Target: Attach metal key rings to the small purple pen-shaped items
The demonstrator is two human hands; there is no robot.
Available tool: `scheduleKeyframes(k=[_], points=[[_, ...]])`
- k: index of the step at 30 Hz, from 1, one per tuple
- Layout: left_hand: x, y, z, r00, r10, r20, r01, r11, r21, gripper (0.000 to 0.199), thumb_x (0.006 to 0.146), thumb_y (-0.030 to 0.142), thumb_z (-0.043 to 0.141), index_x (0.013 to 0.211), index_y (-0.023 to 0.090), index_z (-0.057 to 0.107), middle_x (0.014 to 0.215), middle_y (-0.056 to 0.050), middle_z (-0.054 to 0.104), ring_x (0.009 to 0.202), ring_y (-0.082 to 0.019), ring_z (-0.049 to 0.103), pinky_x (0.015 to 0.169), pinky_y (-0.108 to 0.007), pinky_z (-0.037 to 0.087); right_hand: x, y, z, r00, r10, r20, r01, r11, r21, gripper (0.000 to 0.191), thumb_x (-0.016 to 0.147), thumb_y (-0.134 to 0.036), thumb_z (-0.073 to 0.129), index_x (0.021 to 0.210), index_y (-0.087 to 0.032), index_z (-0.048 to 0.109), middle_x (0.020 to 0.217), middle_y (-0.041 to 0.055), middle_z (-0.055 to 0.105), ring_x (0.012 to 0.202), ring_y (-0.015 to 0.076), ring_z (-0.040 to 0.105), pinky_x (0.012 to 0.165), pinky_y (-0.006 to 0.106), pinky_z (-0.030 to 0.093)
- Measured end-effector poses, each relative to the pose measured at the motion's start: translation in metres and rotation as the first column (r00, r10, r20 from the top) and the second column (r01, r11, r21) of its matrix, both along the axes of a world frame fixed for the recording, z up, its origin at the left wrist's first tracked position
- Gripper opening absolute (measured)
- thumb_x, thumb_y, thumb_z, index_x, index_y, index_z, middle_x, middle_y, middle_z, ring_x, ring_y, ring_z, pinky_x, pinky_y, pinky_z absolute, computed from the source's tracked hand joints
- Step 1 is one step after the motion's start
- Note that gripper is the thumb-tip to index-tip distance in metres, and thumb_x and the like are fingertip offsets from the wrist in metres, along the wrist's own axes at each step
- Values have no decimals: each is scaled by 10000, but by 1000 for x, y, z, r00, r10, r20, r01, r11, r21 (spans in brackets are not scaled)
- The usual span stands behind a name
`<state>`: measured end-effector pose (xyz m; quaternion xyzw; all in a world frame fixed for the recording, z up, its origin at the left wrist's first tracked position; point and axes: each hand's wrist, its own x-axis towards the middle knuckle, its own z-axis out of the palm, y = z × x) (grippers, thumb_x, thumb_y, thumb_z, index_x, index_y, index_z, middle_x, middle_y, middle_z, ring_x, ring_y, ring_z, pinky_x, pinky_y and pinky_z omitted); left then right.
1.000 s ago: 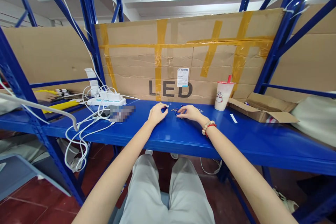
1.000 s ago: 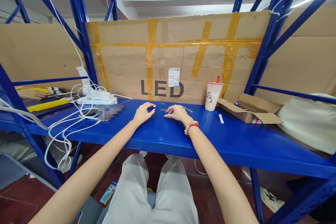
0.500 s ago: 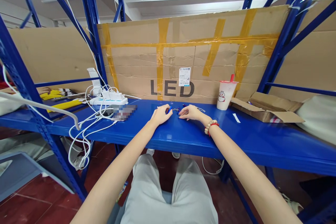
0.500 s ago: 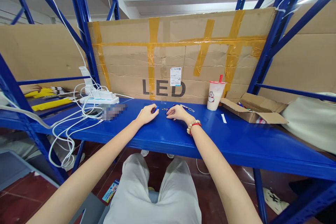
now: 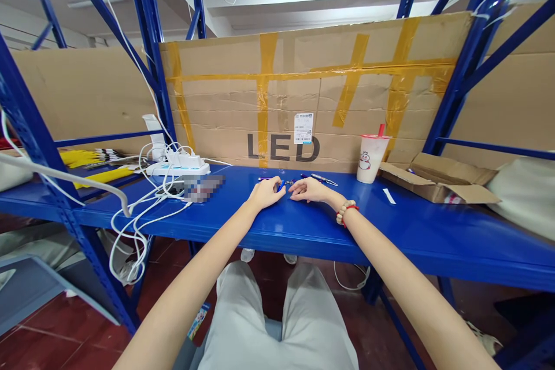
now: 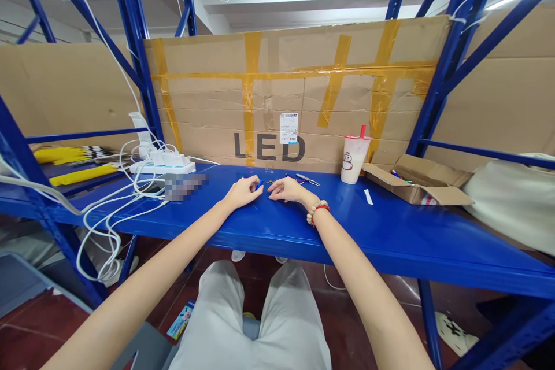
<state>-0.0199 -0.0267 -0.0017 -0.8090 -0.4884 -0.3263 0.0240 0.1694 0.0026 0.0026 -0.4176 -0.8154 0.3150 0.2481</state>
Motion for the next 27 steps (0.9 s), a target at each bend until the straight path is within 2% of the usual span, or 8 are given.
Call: scheduleKeyframes(k=[5, 10, 13, 16, 19, 23, 27], points=[[-1, 3, -1, 1000, 13, 4, -13, 1000, -18, 203, 797, 390, 419, 839, 221, 524, 629, 34, 627, 621, -138, 592, 513, -216, 340, -1, -3, 1, 1000, 0, 4, 0, 1000, 21, 377, 620, -320, 707, 933, -115, 658, 794, 81, 685, 653, 142, 605, 427, 165, 428], [-1, 3, -1, 1000, 0, -11, 0, 1000, -11, 218, 805, 405, 413, 836, 221, 527, 636, 31, 630, 627, -140, 593, 513, -214, 339, 0, -4, 1, 999, 38, 33, -42, 993, 112, 295, 652, -360, 664, 821, -122, 705, 721, 61, 684, 600, 135, 588, 440, 185, 428], [-2, 3, -1, 1000, -10, -21, 9, 1000, -10, 237, 813, 418, 404, 842, 223, 534, 643, 26, 634, 640, -143, 596, 524, -214, 345, -1, -1, 2, 998, 8, -69, 8, 971, 238, 280, 640, -348, 675, 804, -124, 716, 741, 66, 695, 645, 157, 612, 549, 221, 476], [-2, 3, -1, 1000, -21, -22, 21, 1000, -11, 251, 816, 431, 404, 861, 224, 539, 635, 26, 630, 630, -144, 592, 532, -214, 349, -3, 1, 4, 968, -52, -244, 136, 932, 337, 295, 667, -357, 651, 834, -122, 716, 811, 83, 700, 716, 184, 629, 625, 251, 490], [-2, 3, -2, 999, -36, -18, 36, 999, -3, 257, 808, 439, 423, 866, 220, 544, 613, 29, 616, 604, -141, 583, 529, -215, 346, -7, 0, 7, 937, -66, -344, 190, 921, 341, 329, 691, -382, 623, 855, -112, 712, 819, 94, 698, 727, 196, 629, 621, 266, 491], [-3, 4, -1, 998, -68, -18, 68, 998, -5, 267, 804, 449, 436, 874, 218, 550, 598, 30, 601, 584, -139, 572, 522, -215, 346, -12, -6, 8, 936, -14, -352, 138, 933, 332, 334, 655, -404, 655, 805, -113, 714, 806, 91, 696, 703, 180, 617, 613, 259, 481], [-3, 4, -2, 996, -89, -14, 89, 996, -3, 262, 811, 440, 432, 880, 216, 548, 593, 30, 591, 572, -137, 564, 531, -218, 355, -15, -11, 9, 953, -26, -303, 118, 951, 287, 383, 634, -441, 663, 804, -100, 710, 735, 85, 684, 568, 132, 557, 464, 218, 414]])
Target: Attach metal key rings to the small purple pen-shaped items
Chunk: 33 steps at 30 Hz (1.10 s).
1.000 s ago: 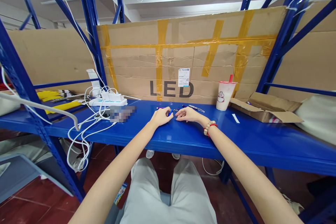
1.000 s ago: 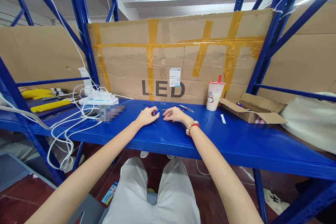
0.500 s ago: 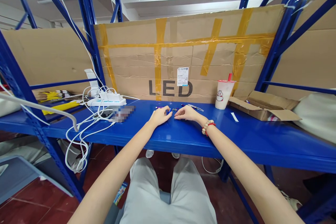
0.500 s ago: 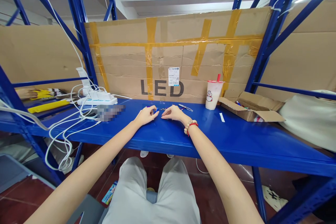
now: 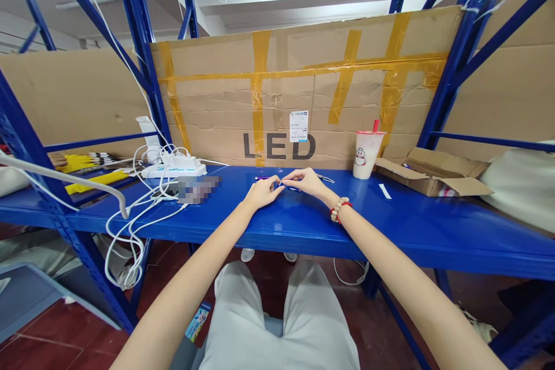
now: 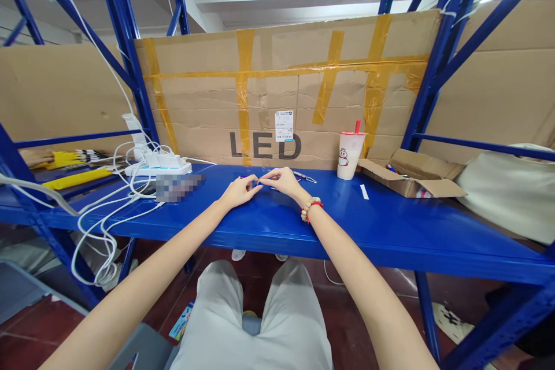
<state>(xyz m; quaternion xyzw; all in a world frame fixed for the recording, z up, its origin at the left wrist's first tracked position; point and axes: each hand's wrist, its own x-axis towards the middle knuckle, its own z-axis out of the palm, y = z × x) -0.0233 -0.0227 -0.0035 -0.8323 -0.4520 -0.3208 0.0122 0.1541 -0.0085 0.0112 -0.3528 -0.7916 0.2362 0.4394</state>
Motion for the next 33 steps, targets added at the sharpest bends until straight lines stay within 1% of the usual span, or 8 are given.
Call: scheduleKeyframes(k=[4, 6, 8, 10, 12, 14, 19, 33], points=[[0, 0, 0, 1000, 11, 0, -11, 1000, -5, 254, 817, 436, 425, 883, 218, 538, 578, 34, 583, 574, -139, 566, 531, -218, 352, 0, 1, 0, 1000, 5, 8, -5, 999, -37, 394, 679, -451, 620, 847, -103, 695, 729, 76, 674, 526, 110, 523, 405, 195, 370], [1, 1, 0, 999, 32, -1, -32, 999, -11, 255, 820, 442, 415, 878, 221, 529, 577, 36, 584, 580, -141, 570, 523, -218, 346, 1, 4, 0, 999, -47, -18, 47, 999, -18, 367, 728, -427, 574, 873, -108, 683, 772, 79, 678, 544, 115, 544, 419, 198, 393], [1, 1, 0, 999, 55, -1, -55, 998, -14, 255, 824, 443, 400, 862, 222, 521, 584, 35, 589, 587, -142, 574, 516, -217, 339, 5, 8, 0, 987, -163, -14, 163, 986, 29, 314, 766, -377, 540, 885, -121, 676, 803, 75, 684, 569, 124, 571, 464, 211, 429], [1, 1, 0, 998, 68, -3, -68, 998, -18, 254, 825, 443, 389, 843, 222, 513, 596, 34, 595, 600, -142, 578, 519, -217, 342, 10, 10, -1, 947, -313, 67, 305, 946, 109, 236, 775, -318, 538, 866, -156, 683, 822, 52, 692, 642, 139, 603, 560, 230, 460], [2, 0, 1, 997, 77, -4, -77, 997, -33, 256, 825, 443, 381, 829, 221, 508, 606, 32, 603, 615, -144, 582, 526, -217, 348, 16, 10, -3, 869, -449, 208, 414, 890, 192, 186, 763, -299, 558, 855, -205, 689, 859, 23, 696, 755, 166, 620, 646, 254, 465], [2, -1, 1, 997, 81, -5, -81, 996, -48, 249, 822, 437, 380, 814, 221, 504, 611, 30, 608, 621, -144, 583, 535, -218, 358, 20, 8, -4, 795, -516, 319, 460, 856, 237, 179, 754, -305, 572, 860, -226, 692, 909, 14, 692, 840, 185, 619, 685, 263, 460], [3, -4, 3, 996, 85, -8, -86, 995, -50, 232, 812, 420, 397, 759, 217, 497, 612, 29, 613, 618, -144, 581, 541, -226, 367, 22, 9, -7, 733, -517, 441, 465, 855, 229, 212, 772, -322, 550, 903, -236, 692, 981, 18, 679, 930, 197, 605, 707, 255, 458], [4, -5, 4, 994, 101, -31, -102, 994, -38, 225, 815, 404, 401, 754, 212, 502, 653, 15, 626, 634, -147, 586, 531, -223, 365, 22, 14, -10, 722, -471, 507, 434, 879, 199, 179, 771, -263, 556, 870, -222, 700, 940, 22, 687, 887, 187, 618, 724, 253, 456]])
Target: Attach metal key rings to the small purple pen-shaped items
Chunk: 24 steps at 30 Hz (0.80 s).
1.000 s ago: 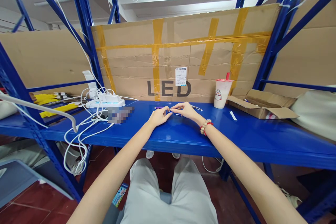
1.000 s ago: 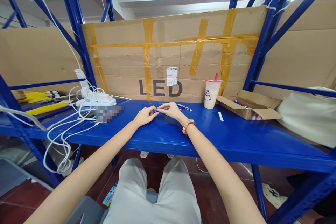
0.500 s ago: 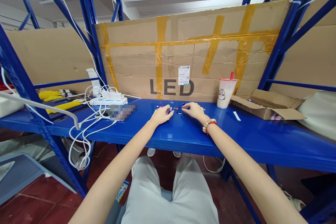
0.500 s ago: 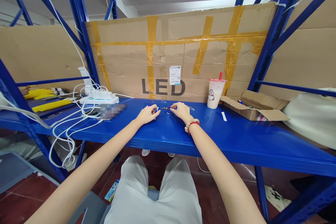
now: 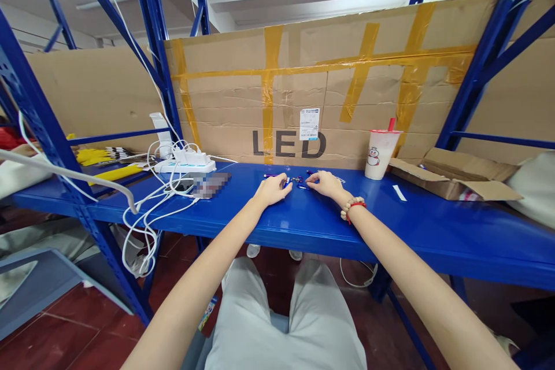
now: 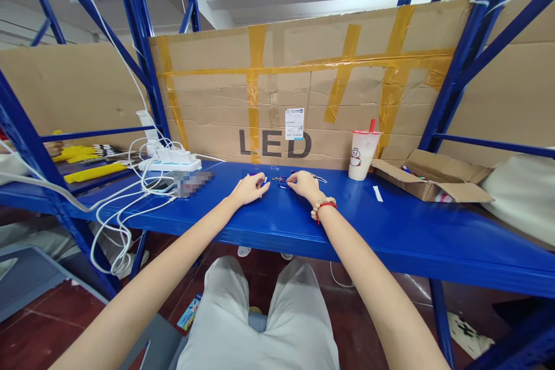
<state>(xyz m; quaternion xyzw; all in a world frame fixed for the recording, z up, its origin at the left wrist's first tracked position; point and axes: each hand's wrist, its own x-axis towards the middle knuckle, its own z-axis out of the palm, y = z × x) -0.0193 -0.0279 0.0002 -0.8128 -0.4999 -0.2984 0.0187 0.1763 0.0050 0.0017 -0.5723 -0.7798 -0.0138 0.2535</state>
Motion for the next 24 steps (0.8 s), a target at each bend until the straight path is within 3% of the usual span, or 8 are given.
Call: scheduleKeyframes(k=[8, 15, 21, 24], points=[[-1, 0, 0, 1000, -12, 8, 12, 1000, -5, 218, 813, 398, 403, 741, 212, 492, 626, 20, 613, 618, -144, 581, 522, -223, 354, 1, 0, 0, 1000, -3, -31, 3, 1000, -2, 143, 738, -231, 591, 820, -207, 707, 881, 26, 698, 844, 173, 632, 688, 225, 460], [-1, -1, 2, 1000, 3, -14, -3, 1000, 17, 251, 844, 413, 350, 771, 219, 492, 662, 10, 603, 648, -154, 583, 528, -224, 345, 1, -2, 2, 996, -64, -58, 63, 998, -28, 124, 721, -241, 633, 785, -174, 715, 772, 60, 698, 660, 166, 635, 560, 225, 442], [-1, 0, 1, 1000, 19, -9, -19, 1000, 18, 256, 854, 425, 343, 774, 224, 481, 656, 12, 589, 667, -163, 581, 544, -227, 345, -2, -6, 4, 994, -99, -36, 98, 995, -13, 94, 714, -261, 651, 755, -201, 711, 785, 46, 701, 755, 173, 637, 584, 218, 435], [-2, 3, 0, 1000, 7, -3, -7, 1000, 9, 270, 860, 444, 335, 798, 228, 484, 690, 8, 601, 704, -174, 589, 556, -233, 357, -5, -7, 3, 996, -50, -69, 49, 999, -18, 123, 725, -294, 637, 757, -199, 708, 774, 43, 701, 743, 172, 636, 572, 223, 427]])
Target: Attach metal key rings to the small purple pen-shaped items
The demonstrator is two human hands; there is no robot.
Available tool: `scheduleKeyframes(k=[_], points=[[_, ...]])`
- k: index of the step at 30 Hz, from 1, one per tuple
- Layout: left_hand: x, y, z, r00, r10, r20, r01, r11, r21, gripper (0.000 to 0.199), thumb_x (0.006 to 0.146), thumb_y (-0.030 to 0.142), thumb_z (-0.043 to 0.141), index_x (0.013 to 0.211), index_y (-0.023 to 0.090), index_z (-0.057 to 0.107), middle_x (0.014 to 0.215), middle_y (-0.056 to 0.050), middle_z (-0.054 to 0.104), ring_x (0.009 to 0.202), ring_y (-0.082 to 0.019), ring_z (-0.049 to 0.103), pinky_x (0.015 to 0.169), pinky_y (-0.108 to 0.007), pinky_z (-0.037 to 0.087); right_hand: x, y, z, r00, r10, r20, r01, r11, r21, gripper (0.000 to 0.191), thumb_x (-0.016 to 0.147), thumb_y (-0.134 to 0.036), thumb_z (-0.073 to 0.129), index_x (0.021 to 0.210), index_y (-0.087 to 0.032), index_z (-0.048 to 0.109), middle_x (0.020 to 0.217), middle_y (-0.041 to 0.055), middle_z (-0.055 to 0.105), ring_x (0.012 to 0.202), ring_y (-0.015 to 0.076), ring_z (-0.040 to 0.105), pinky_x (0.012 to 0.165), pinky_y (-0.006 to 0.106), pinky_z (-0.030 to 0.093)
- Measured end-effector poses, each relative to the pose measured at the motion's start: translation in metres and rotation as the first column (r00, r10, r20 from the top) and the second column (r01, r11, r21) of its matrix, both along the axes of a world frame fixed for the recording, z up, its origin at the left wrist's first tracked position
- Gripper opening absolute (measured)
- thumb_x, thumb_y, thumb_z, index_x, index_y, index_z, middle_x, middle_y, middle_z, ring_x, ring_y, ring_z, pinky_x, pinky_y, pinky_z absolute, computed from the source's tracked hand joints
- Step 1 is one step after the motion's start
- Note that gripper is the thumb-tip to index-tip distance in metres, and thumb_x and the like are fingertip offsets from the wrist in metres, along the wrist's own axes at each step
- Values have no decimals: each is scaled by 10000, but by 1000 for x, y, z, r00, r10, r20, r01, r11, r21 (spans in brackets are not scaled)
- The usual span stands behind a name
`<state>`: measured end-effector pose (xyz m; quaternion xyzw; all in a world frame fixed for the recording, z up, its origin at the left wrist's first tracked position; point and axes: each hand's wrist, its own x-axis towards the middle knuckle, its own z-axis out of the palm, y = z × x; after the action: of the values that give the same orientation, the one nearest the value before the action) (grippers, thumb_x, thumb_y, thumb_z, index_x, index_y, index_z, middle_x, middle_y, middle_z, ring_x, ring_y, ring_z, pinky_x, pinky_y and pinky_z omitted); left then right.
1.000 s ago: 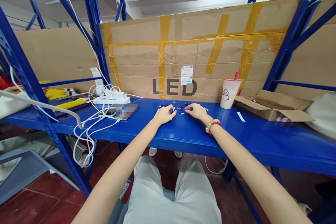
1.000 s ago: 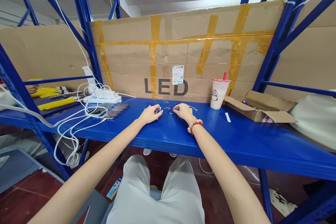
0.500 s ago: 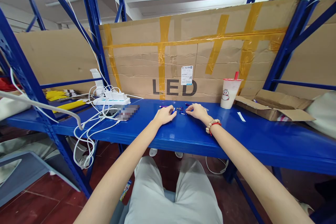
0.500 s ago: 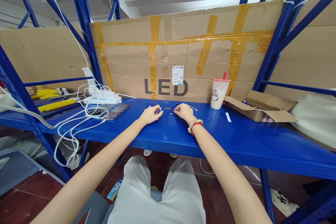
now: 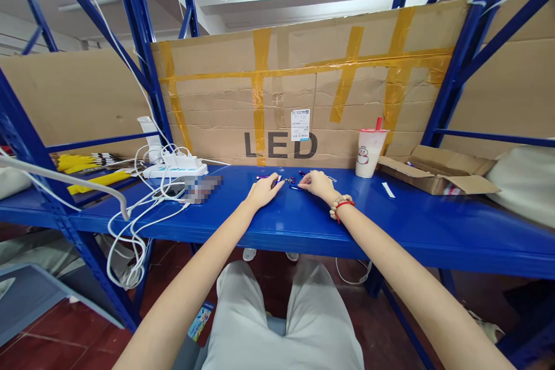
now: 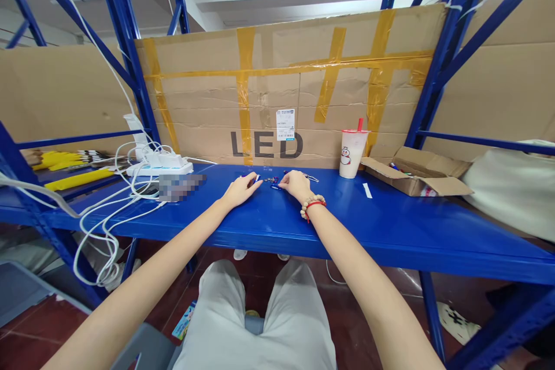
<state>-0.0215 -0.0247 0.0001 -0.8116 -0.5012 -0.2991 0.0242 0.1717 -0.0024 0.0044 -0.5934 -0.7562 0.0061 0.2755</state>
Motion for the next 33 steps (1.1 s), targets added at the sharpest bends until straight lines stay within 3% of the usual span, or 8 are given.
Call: scheduleKeyframes(k=[5, 9, 12, 19, 26, 33], points=[[-1, 4, 1, 998, -58, -23, 57, 997, -47, 214, 863, 390, 367, 887, 237, 514, 858, -5, 631, 837, -171, 591, 650, -236, 414, -11, 0, 0, 970, 122, -211, -95, 987, 132, 171, 754, -319, 591, 787, -195, 704, 816, 37, 703, 769, 173, 631, 644, 242, 452], [-1, 4, 1, 994, -100, -35, 98, 994, -49, 195, 860, 329, 394, 1000, 259, 510, 952, -1, 631, 933, -169, 572, 774, -261, 434, -20, 4, -1, 829, 413, -378, -356, 910, 213, 240, 753, -339, 571, 826, -145, 691, 814, 61, 698, 686, 157, 624, 638, 247, 477], [-1, 6, 0, 990, -136, -20, 135, 990, -34, 222, 864, 302, 390, 1034, 243, 520, 988, -20, 638, 944, -174, 579, 822, -274, 434, -23, 6, -2, 743, 493, -453, -434, 870, 234, 276, 724, -370, 588, 806, -125, 686, 813, 76, 694, 693, 166, 623, 636, 257, 487], [-2, 8, -4, 979, -200, 25, 200, 980, -3, 333, 894, 317, 312, 1138, 218, 517, 1180, -39, 577, 1092, -167, 521, 952, -285, 378, -22, 2, 0, 680, 470, -562, -454, 872, 180, 384, 617, -466, 650, 757, -111, 691, 771, 92, 686, 654, 163, 602, 601, 261, 482], [-3, 8, -6, 975, -221, -34, 222, 975, 26, 339, 899, 323, 307, 1146, 214, 512, 1195, -40, 562, 1111, -171, 505, 944, -280, 393, -16, 0, 0, 732, 347, -587, -429, 903, 0, 483, 530, -552, 670, 724, -111, 693, 626, 49, 628, 477, 85, 457, 400, 202, 344], [-4, 4, -6, 964, -218, -154, 232, 970, 79, 327, 906, 319, 304, 1163, 231, 485, 1156, -30, 572, 1067, -174, 530, 885, -286, 436, -11, -6, 1, 784, 260, -564, -404, 903, -145, 466, 553, -578, 650, 645, -121, 656, 513, -19, 491, 457, 59, 371, 395, 194, 271]])
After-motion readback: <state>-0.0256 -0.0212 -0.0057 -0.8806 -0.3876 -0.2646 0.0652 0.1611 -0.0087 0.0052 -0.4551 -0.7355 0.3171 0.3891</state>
